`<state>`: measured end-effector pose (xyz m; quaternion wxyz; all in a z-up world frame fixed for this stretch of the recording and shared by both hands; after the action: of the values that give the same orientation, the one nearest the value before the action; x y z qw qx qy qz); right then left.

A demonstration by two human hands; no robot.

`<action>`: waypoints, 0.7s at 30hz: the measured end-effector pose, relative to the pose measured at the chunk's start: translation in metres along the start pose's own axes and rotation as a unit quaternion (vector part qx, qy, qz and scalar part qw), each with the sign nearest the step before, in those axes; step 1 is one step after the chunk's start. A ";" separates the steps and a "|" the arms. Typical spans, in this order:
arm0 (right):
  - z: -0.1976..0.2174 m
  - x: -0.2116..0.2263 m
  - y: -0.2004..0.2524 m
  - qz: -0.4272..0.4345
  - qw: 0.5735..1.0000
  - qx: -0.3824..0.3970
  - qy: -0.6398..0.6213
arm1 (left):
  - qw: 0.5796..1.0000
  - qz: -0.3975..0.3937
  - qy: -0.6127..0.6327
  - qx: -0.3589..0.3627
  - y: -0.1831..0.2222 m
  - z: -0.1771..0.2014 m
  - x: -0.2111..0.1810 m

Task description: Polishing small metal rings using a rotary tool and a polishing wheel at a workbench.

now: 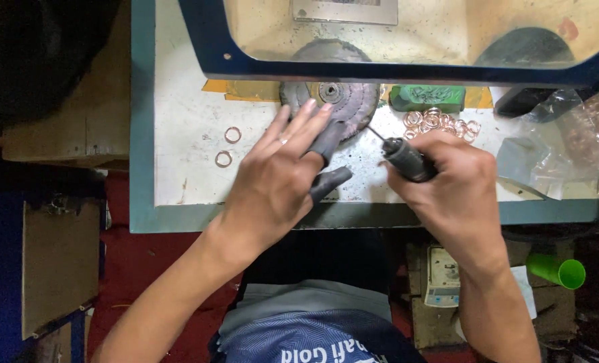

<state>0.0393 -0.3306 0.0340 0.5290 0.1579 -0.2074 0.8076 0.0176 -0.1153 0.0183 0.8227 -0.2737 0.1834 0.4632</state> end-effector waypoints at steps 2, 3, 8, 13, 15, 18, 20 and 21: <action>-0.005 0.008 -0.009 -0.001 1.000 -0.005 -0.023 | 1.000 0.008 0.007 0.005 -0.005 -0.003 0.004; -0.008 0.012 -0.014 -0.003 0.999 -0.011 -0.046 | 1.000 0.014 0.015 0.011 -0.007 -0.005 0.006; -0.023 0.015 -0.024 -0.026 0.999 -0.017 0.014 | 0.998 0.035 0.048 -0.024 -0.009 -0.010 0.017; -0.034 0.024 -0.031 0.004 0.999 -0.033 0.042 | 0.997 0.036 0.030 -0.053 -0.007 -0.017 0.023; -0.036 0.030 -0.030 0.028 0.998 -0.049 0.034 | 0.998 0.033 0.021 -0.059 -0.006 -0.020 0.024; -0.041 0.026 -0.027 0.044 0.998 -0.036 0.030 | 0.998 0.023 0.028 -0.060 -0.011 -0.015 0.020; -0.040 0.030 -0.029 0.038 0.998 -0.023 0.051 | 0.995 0.013 0.058 -0.075 -0.013 -0.020 0.024; -0.039 0.031 -0.031 0.030 0.997 -0.012 0.072 | 0.992 0.002 0.088 -0.089 -0.014 -0.022 0.025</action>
<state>0.0542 -0.2755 0.0202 0.5198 0.0863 -0.1831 0.8300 0.0417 -0.1186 -0.0092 0.7751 -0.3852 0.2132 0.4533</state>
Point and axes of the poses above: each hand's wrist, its own y-axis away from the middle knuckle, its own z-axis out of the back of the hand, x = y × z, the point moved 2 cm from there along -y, towards the middle knuckle, and after that the axes turned 6 degrees about y, right-handed, at the moved point
